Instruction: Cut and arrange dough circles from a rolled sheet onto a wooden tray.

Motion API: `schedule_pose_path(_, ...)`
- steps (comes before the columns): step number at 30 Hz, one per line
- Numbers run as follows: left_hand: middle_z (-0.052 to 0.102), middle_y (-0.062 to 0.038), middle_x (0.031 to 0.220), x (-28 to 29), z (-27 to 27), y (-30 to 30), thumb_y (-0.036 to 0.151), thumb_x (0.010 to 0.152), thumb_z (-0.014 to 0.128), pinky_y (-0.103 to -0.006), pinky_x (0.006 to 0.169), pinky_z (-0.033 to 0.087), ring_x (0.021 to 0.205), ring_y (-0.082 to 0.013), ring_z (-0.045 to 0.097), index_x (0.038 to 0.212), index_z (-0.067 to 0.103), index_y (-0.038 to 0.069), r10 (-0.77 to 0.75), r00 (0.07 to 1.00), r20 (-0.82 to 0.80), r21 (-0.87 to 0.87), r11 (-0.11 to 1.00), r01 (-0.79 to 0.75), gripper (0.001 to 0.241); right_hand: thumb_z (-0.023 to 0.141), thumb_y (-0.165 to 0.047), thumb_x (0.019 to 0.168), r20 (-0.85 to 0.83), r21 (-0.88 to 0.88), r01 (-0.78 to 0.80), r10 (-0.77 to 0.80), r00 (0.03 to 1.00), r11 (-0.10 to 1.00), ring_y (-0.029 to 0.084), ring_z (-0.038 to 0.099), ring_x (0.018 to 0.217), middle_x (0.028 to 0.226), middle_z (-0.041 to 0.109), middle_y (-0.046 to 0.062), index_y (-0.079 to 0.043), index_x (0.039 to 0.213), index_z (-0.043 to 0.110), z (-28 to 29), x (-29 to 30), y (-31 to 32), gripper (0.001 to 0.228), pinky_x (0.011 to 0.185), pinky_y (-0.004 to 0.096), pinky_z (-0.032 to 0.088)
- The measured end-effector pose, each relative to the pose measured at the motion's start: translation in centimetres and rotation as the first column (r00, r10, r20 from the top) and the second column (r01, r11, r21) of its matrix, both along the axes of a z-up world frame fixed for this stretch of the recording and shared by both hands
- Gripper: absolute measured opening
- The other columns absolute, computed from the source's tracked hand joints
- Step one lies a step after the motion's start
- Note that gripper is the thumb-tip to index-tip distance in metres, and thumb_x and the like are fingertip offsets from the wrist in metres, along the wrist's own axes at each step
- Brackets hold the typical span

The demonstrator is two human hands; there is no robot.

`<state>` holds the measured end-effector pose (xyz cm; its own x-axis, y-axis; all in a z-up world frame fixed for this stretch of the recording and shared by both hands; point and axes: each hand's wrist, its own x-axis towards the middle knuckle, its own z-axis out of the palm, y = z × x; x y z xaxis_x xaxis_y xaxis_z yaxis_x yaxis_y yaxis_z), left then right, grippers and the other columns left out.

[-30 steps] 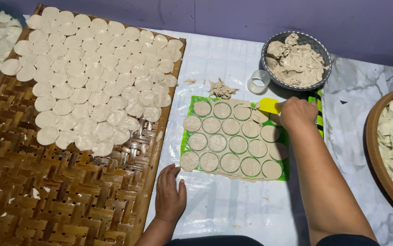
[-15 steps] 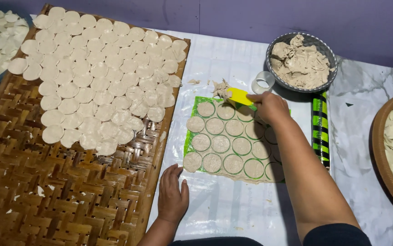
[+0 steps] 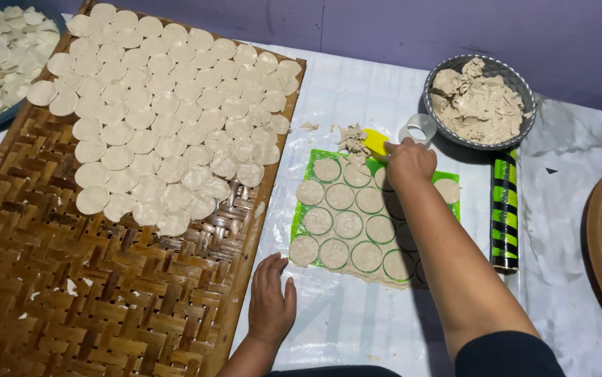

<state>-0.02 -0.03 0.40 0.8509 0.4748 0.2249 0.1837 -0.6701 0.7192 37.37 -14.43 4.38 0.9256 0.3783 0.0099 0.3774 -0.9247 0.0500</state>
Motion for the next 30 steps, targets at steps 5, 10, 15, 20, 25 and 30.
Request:
schedule_pose_path(5,0.055,-0.02,0.137,0.1,0.2,0.0,0.008,0.09,0.063,-0.0487,0.111,0.038,0.132,-0.0384,0.049,0.126,0.056,0.0,0.0,1.0,-0.021,0.002,1.0,0.0,0.038,0.06,-0.022,0.097,0.032,-0.194,0.048,-0.043,0.999,0.98,0.027,0.066,0.114,0.118,0.07,0.005,-0.031,0.12,0.076,2.4,-0.4,-2.1,0.03,0.091,0.046,0.048)
schedule_pose_path(10,0.055,-0.02,0.138,0.0,0.2,-0.1,0.008,0.089,0.063,-0.0491,0.111,0.037,0.133,-0.039,0.047,0.127,0.055,0.001,0.001,0.999,-0.046,-0.016,1.0,-0.001,0.039,0.066,-0.026,0.089,0.01,-0.243,0.09,-0.091,0.996,0.966,0.029,0.068,0.108,0.116,0.07,0.007,-0.026,0.121,0.076,5.1,-2.4,-3.9,0.034,0.088,0.045,0.048)
schedule_pose_path(15,0.055,-0.019,0.137,0.0,0.2,0.0,0.009,0.09,0.063,-0.0489,0.112,0.037,0.133,-0.038,0.048,0.127,0.055,0.001,-0.002,1.0,-0.01,0.023,1.0,0.002,0.039,0.065,-0.019,0.093,-0.008,-0.113,0.028,-0.029,1.0,0.993,0.029,0.068,0.104,0.111,0.069,0.007,-0.036,0.124,0.076,3.8,-4.7,-4.3,0.037,0.089,0.044,0.047)
schedule_pose_path(20,0.055,-0.02,0.138,0.0,-0.2,-0.1,0.009,0.09,0.062,-0.0494,0.112,0.036,0.134,-0.0389,0.047,0.128,0.055,0.001,-0.003,1.0,-0.011,0.038,0.999,0.004,0.04,0.068,-0.024,0.094,0.017,0.012,-0.046,0.046,0.999,0.999,0.025,0.066,0.105,0.107,0.069,0.004,-0.034,0.123,0.077,1.3,-4.6,-3.5,0.032,0.088,0.045,0.045)
schedule_pose_path(25,0.054,-0.021,0.139,0.0,-0.4,0.0,0.009,0.09,0.062,-0.0496,0.112,0.036,0.134,-0.0397,0.046,0.129,0.054,0.0,-0.007,1.0,0.001,0.041,0.999,0.007,0.041,0.072,-0.034,0.089,-0.046,0.134,-0.103,0.11,0.993,0.986,0.023,0.065,0.106,0.103,0.069,0.004,-0.032,0.123,0.075,3.3,-5.6,-2.4,0.034,0.087,0.044,0.042)
schedule_pose_path(30,0.054,-0.021,0.138,0.1,-0.3,0.0,0.009,0.09,0.062,-0.0492,0.112,0.037,0.134,-0.0394,0.047,0.128,0.055,0.0,-0.005,1.0,-0.007,0.018,1.0,0.005,0.04,0.064,-0.016,0.095,-0.079,0.324,-0.193,0.23,0.97,0.926,0.024,0.068,0.099,0.101,0.072,0.002,-0.035,0.123,0.077,4.1,-5.5,-2.2,0.037,0.089,0.041,0.046)
